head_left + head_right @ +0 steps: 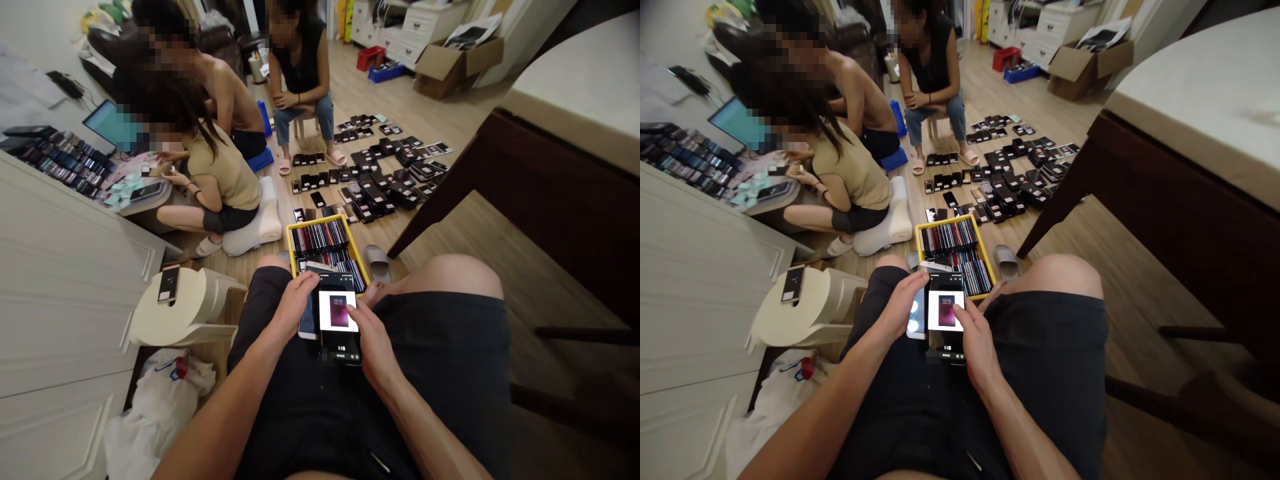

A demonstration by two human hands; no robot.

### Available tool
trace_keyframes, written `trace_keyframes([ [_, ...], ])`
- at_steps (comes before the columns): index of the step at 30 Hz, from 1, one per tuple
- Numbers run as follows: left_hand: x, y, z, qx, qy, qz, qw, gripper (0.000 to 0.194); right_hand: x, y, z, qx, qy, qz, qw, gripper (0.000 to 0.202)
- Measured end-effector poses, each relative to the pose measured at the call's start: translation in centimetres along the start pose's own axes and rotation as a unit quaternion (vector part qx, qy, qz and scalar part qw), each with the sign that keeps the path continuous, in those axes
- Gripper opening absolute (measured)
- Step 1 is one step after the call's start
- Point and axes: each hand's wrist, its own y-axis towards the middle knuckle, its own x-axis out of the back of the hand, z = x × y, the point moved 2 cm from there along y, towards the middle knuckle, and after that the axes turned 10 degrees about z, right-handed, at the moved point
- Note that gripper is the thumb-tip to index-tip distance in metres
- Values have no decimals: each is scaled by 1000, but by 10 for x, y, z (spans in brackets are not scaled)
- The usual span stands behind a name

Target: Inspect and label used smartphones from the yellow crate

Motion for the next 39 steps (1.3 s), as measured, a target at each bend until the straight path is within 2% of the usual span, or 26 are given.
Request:
trace_keyframes([
  [9, -3, 1, -1, 21, 25, -12, 999, 25, 3, 1, -3, -3, -17, 0, 1000, 39],
  [13, -2, 1, -3, 10, -13, -4, 1000, 30, 3, 2, -4, -4, -5, -14, 1000, 42],
  [18, 7, 3, 1, 21, -54, -17, 998, 34, 3, 1, -5, -33, 16, -4, 999, 45],
  [25, 15, 2, -1, -6, -29, -5, 1000, 23, 4, 2, -7, -31, 30, -5, 999, 43],
  [32, 24, -1, -6, 17, 45, -21, 999, 14, 4, 3, -6, -39, 53, -17, 998, 45],
  [35, 31, -2, -9, 18, 70, -32, 997, 37, 3, 2, -5, -39, 54, -19, 998, 45],
  [39, 42, -5, -19, -47, 47, -40, 997, 74, 5, 3, -8, -50, 73, -23, 996, 53],
])
